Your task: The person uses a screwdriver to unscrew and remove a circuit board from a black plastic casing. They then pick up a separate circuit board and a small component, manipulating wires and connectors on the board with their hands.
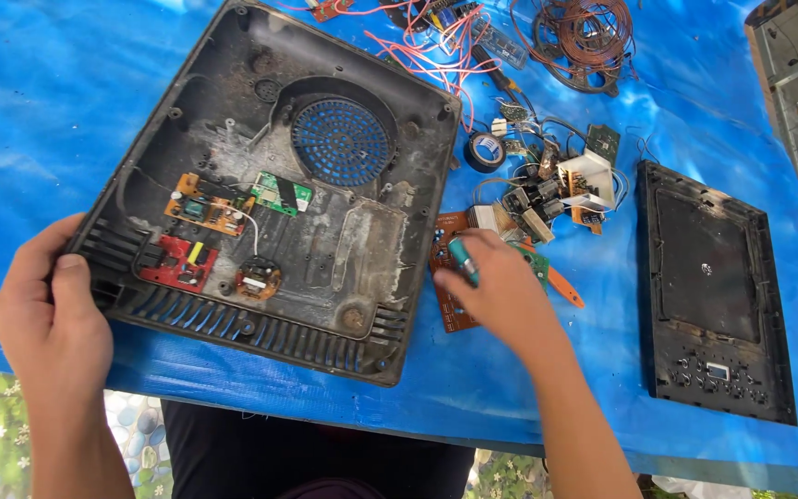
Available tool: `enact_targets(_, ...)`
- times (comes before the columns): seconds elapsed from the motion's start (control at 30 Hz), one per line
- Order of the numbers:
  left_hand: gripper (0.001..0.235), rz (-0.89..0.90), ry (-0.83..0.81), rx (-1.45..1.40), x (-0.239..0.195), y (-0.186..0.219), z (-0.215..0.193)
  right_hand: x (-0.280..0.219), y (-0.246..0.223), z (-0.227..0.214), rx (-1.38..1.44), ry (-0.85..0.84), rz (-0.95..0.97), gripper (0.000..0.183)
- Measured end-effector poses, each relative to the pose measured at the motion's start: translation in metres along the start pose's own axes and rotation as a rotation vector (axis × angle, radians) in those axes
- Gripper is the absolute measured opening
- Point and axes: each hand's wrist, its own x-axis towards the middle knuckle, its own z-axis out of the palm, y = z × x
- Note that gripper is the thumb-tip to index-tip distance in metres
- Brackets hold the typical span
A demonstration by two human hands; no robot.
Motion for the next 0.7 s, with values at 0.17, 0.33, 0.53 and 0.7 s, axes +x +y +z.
enact_targets(0.17, 0.042, -0.128, 0.032, -0.059, -0.005, 0.002, 0.006, -0.006, -0.024, -0.016, 0.448, 0.2, 0.141, 0.037)
enact_targets(0.33, 0.04, -0.086, 0.061, -0.086, -0.006, 0.009, 0.008, -0.008, -0.022, 0.011, 0.443, 0.007, 0.061, 0.031)
enact_targets(0.53, 0.038, -0.209, 0.061, -0.231, -0.004, 0.004, 0.01, 0.046, 0.011, -0.007, 0.054, 0.184, 0.025, 0.048)
enact_targets(0.7, 0.036, -0.21, 0.046, -0.225, -0.005, 0.004, 0.009, 0.135, 0.04, 0.002, 0.035, 0.278, -0.014, 0.017)
